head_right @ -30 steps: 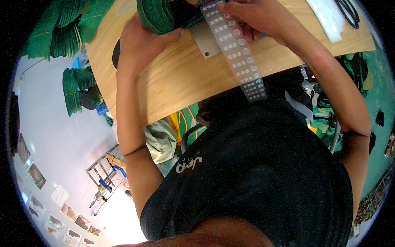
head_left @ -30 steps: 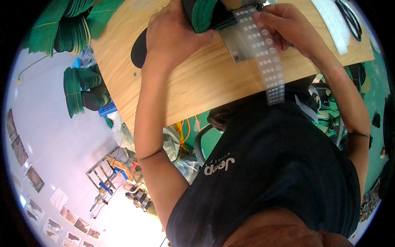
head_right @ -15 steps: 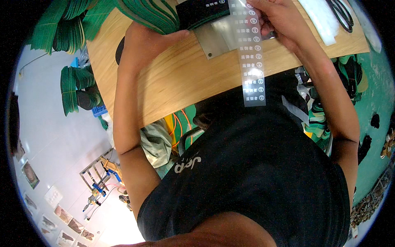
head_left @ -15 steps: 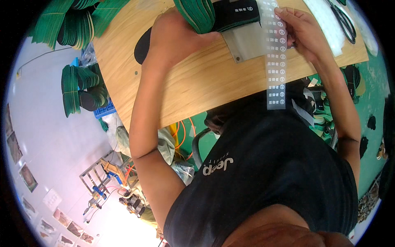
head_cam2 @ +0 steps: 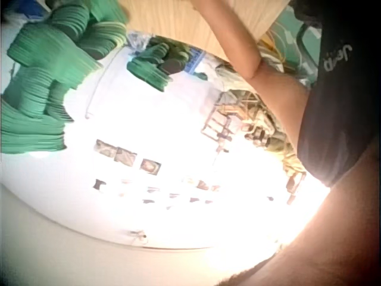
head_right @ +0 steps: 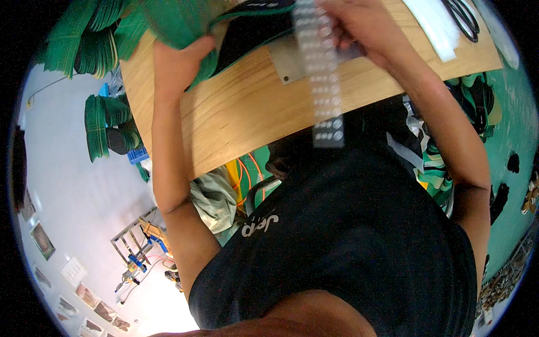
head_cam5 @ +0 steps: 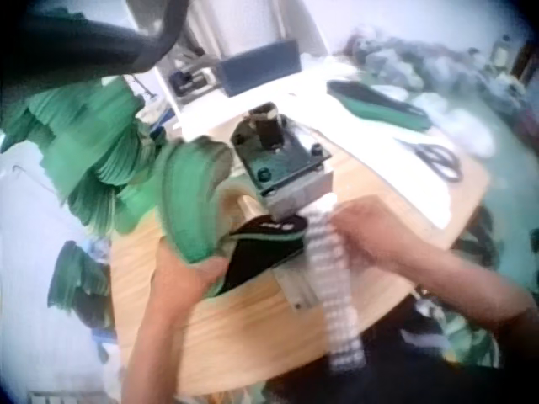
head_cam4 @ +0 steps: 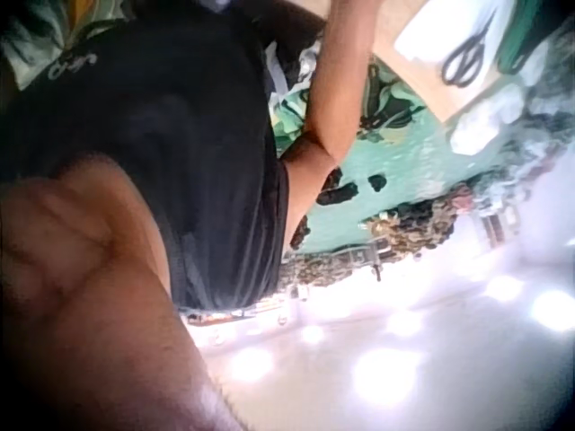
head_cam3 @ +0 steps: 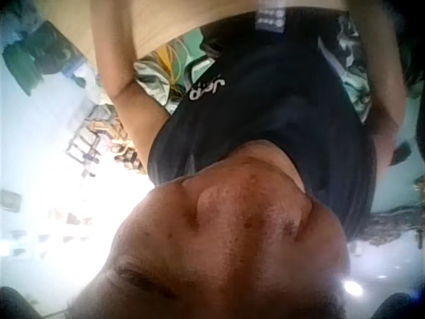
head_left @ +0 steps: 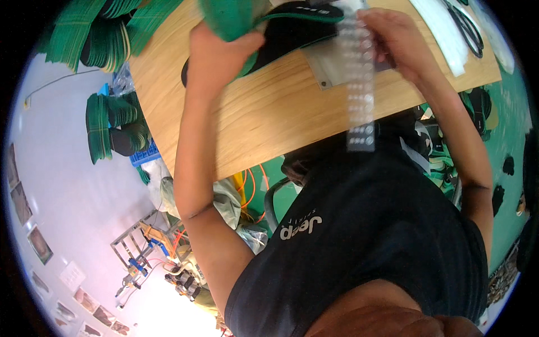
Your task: The person removes a rubber band from a stack of green and black shoe insoles, separates an individual insole, and uses scissors to cut a strip of circular stickers before peeling and applying one to the heel of the insole.
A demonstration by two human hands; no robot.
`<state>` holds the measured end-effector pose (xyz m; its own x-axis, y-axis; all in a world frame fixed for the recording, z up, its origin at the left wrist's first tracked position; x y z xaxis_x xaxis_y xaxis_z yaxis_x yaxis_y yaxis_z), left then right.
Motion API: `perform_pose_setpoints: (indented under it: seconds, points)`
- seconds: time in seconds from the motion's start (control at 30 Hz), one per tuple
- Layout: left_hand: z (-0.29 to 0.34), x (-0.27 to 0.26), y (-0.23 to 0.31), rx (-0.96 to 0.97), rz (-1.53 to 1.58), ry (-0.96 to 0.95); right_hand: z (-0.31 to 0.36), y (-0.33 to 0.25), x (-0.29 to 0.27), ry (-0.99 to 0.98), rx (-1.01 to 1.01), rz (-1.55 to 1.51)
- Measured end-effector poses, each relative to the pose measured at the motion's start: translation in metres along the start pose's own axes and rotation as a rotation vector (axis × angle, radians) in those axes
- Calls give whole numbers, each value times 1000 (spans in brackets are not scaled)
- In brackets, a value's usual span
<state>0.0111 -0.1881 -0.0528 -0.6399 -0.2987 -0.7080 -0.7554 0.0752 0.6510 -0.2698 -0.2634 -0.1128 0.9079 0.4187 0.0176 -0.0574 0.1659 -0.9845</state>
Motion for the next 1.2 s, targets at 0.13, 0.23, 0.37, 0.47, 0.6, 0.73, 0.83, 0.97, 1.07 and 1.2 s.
perform_pose_setpoints:
  seconds: [0.13,0.23,0.37,0.47,0.6,0.73,0.83,0.97,1.07,1.2]
  points:
    - [5,-15,3,-13,372,187,-2,-5,21,-117,99,279]
    - [8,-22,2,26,391,274,0,-14,18,-39,355,223]
    - [9,-24,3,46,365,273,-2,-13,19,-58,401,274]
    - [11,-24,1,48,353,268,-6,-8,16,-45,389,304]
    - [12,-24,4,79,294,249,-5,-2,14,-93,238,346]
    - [12,-25,1,18,355,310,-7,1,14,-131,171,373]
    - [12,-25,-1,18,371,296,-4,-3,17,-100,195,364]
    - [12,-23,-1,24,318,310,-4,1,16,-120,183,307]
    - [16,-21,4,2,242,268,-4,1,15,-134,179,301]
    - [18,-5,12,-105,218,143,-4,1,14,-137,152,326]
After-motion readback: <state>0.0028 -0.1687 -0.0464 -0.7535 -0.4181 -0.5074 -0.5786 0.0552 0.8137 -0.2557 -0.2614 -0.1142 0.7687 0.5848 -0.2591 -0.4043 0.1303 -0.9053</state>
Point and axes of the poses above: each hand's wrist, its own z-axis away from the middle knuckle, its own x-axis out of the palm, y = z × x, the point moved 6 cm from there along -z, towards the middle knuckle, and after that the axes turned 5 degrees about -z, right-handed, at the moved point
